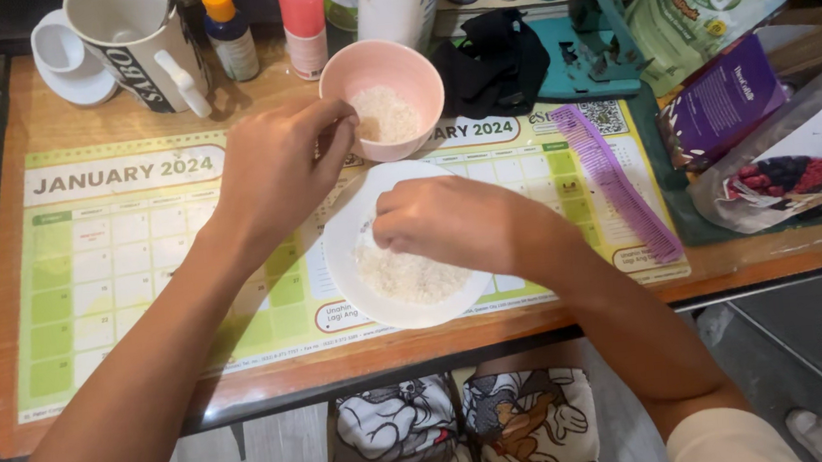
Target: The person repeatedly picks up small amounts of rice from a white plate and transfers them into a pink bowl using both hands. The action is continuous and repetitive throughout the clip.
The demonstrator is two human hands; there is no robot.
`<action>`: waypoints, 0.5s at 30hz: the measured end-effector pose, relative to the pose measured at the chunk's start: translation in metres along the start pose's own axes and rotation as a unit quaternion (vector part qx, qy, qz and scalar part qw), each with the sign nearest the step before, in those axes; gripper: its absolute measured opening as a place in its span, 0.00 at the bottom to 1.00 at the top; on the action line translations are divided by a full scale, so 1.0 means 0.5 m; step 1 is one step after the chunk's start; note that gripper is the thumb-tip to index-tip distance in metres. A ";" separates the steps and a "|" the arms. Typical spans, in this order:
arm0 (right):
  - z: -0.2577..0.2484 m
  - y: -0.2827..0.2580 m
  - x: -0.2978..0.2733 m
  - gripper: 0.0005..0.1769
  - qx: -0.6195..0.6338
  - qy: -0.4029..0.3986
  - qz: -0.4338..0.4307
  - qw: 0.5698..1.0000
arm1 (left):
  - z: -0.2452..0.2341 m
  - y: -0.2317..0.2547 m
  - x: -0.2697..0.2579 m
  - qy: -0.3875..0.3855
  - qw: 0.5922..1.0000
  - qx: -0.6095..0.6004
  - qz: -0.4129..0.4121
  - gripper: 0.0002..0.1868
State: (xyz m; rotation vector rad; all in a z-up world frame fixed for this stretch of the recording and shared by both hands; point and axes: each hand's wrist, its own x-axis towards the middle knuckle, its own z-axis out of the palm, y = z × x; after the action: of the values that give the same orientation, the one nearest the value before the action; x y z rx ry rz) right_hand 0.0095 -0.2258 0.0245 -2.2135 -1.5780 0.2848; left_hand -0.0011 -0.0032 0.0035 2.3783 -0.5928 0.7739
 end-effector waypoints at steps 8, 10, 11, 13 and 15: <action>-0.031 -0.012 -0.002 0.09 0.020 -0.015 0.053 0.998 | 0.003 -0.007 -0.004 0.019 1.000 -0.010 0.004 0.04; -0.042 -0.021 -0.001 0.09 0.015 -0.014 0.060 0.998 | 0.003 -0.008 -0.004 0.021 1.000 -0.015 0.003 0.04; -0.048 -0.026 0.000 0.09 0.011 -0.012 0.061 0.998 | 0.003 -0.008 -0.005 0.023 1.000 -0.018 0.006 0.04; -0.060 -0.035 0.003 0.09 0.000 -0.018 0.074 0.997 | 0.003 -0.009 -0.005 0.026 0.999 -0.018 0.009 0.04; -0.075 -0.043 0.005 0.10 -0.013 -0.031 0.095 0.995 | 0.004 -0.011 -0.006 0.027 0.999 -0.015 0.009 0.05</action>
State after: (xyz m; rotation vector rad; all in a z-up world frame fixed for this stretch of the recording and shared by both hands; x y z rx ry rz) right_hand 0.0068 -0.2251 0.0674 -2.4007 -1.4106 0.3940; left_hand 0.0007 0.0001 -0.0018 2.3192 -0.5995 0.8293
